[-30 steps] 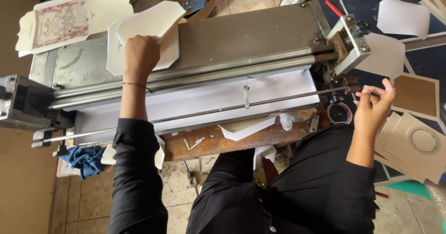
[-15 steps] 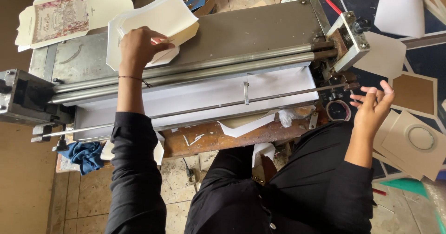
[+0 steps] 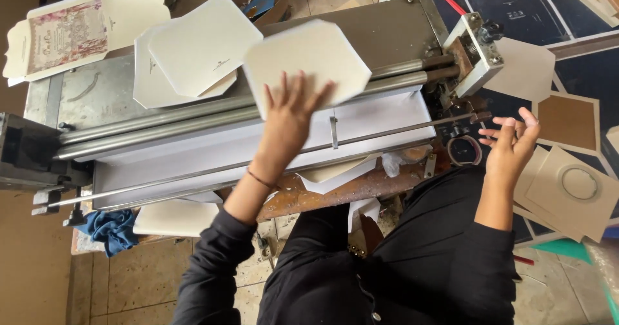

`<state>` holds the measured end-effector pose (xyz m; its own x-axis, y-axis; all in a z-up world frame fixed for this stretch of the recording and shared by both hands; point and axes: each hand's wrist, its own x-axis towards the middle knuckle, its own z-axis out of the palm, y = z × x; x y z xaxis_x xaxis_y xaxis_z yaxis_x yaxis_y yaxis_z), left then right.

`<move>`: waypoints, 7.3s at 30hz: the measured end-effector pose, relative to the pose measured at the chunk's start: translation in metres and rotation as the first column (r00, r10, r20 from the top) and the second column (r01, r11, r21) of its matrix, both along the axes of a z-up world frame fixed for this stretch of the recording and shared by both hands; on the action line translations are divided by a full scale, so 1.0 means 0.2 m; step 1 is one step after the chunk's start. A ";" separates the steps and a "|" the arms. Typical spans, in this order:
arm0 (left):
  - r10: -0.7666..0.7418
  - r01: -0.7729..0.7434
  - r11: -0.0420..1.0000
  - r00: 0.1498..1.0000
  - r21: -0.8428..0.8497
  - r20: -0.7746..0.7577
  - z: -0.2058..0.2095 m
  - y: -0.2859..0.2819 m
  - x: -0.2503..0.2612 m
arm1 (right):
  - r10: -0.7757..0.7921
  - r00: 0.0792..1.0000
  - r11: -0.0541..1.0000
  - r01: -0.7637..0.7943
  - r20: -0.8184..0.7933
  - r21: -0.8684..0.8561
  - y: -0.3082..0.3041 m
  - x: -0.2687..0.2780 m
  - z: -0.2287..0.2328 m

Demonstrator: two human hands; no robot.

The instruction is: The person repeatedly places white paper sheets onto a folding machine, presses down to fold them, and stacks the folded pieces. The person handles the paper by hand and uses the machine to crease the sheets.

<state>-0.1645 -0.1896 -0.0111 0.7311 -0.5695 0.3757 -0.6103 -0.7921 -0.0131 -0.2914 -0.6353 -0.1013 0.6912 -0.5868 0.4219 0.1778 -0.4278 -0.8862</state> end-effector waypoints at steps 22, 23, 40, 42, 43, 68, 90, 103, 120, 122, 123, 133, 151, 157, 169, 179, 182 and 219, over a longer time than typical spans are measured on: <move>0.132 -0.095 0.985 0.955 -0.146 0.266 -0.06 -0.20 -0.04 | 0.024 0.995 0.998 -0.018 -0.096 0.063 0.05 -0.01 0.06; 0.139 -0.100 0.983 0.952 -0.154 0.271 -0.05 -0.20 -0.04 | 0.025 0.995 0.997 -0.017 -0.096 0.081 0.05 -0.01 0.05; 0.190 -0.159 0.979 0.943 -0.131 0.275 -0.05 -0.16 -0.06 | 0.018 0.996 0.995 -0.009 -0.086 0.102 0.03 -0.01 0.04; 0.204 -0.169 0.976 0.932 -0.137 0.301 -0.05 -0.16 -0.05 | 0.011 0.993 0.995 0.001 -0.114 0.099 0.04 -0.01 0.05; 0.203 -0.169 0.976 0.932 -0.136 0.301 -0.06 -0.16 -0.05 | 0.011 0.993 0.995 0.001 -0.114 0.099 0.04 -0.01 0.05; 0.235 -0.208 0.970 0.929 -0.123 0.284 -0.06 -0.14 -0.06 | 0.030 0.994 0.992 -0.016 -0.105 0.126 0.03 -0.01 0.03; 0.245 -0.222 0.969 0.927 -0.109 0.285 -0.05 -0.13 -0.07 | 0.033 0.991 0.990 -0.015 -0.133 0.138 0.04 -0.02 0.04; 0.246 -0.221 0.968 0.930 -0.122 0.271 -0.06 -0.14 -0.07 | 0.043 0.986 0.992 -0.023 -0.159 0.124 0.04 -0.02 0.04; 0.233 -0.216 0.972 0.942 -0.094 0.243 -0.09 -0.17 -0.07 | 0.046 0.986 0.993 -0.028 -0.161 0.111 0.05 -0.02 0.06; 0.236 -0.220 0.971 0.941 -0.088 0.242 -0.09 -0.17 -0.07 | 0.048 0.986 0.993 -0.031 -0.161 0.111 0.05 -0.02 0.05; 0.240 -0.226 0.971 0.941 -0.083 0.240 -0.09 -0.18 -0.07 | 0.052 0.986 0.993 -0.034 -0.161 0.112 0.04 -0.02 0.04; 0.240 -0.226 0.970 0.940 -0.086 0.243 -0.10 -0.19 -0.08 | 0.039 0.985 0.992 -0.017 -0.169 0.127 0.05 -0.02 0.06; 0.231 -0.225 0.973 0.940 -0.055 0.252 -0.11 -0.20 -0.10 | 0.041 0.984 0.992 -0.019 -0.174 0.126 0.05 -0.02 0.05; 0.234 -0.236 0.972 0.947 -0.017 0.222 -0.09 -0.19 -0.13 | 0.039 0.986 0.992 -0.019 -0.159 0.127 0.04 -0.02 0.04; 0.131 -0.121 0.967 0.991 -0.226 0.030 0.02 -0.16 0.20 | 0.031 0.982 0.989 -0.003 -0.184 0.149 0.06 -0.02 0.07; 0.087 -0.128 0.971 0.976 -0.200 -0.201 0.03 -0.14 0.45 | -0.026 0.991 0.995 0.038 -0.133 0.088 0.06 -0.02 0.05; 0.079 -0.110 0.971 0.986 -0.211 -0.147 0.00 -0.13 0.40 | -0.110 0.994 0.981 0.109 0.000 -0.161 0.13 -0.03 0.08; 0.384 -0.381 0.922 0.923 0.060 -0.040 -0.07 0.83 0.78 | 0.142 0.988 0.455 -0.010 0.061 -0.890 0.97 -0.37 0.96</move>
<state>-0.0087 -0.0228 -0.0247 0.9140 -0.2598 0.3116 -0.2618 -0.9645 -0.0362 -0.3650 -0.4403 0.0904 0.6236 0.2020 0.7552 0.3171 -0.9484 -0.0082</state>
